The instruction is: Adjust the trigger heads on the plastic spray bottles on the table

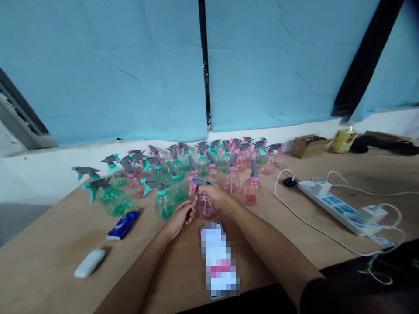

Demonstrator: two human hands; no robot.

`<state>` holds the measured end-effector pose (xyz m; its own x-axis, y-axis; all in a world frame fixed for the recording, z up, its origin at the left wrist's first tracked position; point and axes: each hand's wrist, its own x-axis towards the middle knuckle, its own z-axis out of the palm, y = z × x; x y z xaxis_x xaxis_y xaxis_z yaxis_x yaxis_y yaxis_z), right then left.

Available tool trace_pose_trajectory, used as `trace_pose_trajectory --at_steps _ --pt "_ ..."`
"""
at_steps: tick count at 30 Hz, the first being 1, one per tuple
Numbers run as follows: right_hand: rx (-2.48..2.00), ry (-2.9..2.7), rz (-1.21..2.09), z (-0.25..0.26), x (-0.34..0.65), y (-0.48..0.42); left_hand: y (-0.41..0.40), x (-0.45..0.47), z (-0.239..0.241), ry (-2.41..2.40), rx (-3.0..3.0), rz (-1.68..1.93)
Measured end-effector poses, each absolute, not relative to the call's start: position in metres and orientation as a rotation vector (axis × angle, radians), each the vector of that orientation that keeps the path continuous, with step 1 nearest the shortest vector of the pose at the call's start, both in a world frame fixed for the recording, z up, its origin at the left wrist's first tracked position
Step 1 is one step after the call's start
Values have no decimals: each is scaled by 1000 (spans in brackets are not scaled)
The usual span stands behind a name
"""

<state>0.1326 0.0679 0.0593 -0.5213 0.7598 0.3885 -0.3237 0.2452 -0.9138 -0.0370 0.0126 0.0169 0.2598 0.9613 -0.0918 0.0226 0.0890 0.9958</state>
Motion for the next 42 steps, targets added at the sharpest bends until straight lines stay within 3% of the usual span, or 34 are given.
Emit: trace_pose_trajectory --at_steps 42 --pt "-487 -1640 1405 67 132 59 11 -35 17 1076 1252 977"
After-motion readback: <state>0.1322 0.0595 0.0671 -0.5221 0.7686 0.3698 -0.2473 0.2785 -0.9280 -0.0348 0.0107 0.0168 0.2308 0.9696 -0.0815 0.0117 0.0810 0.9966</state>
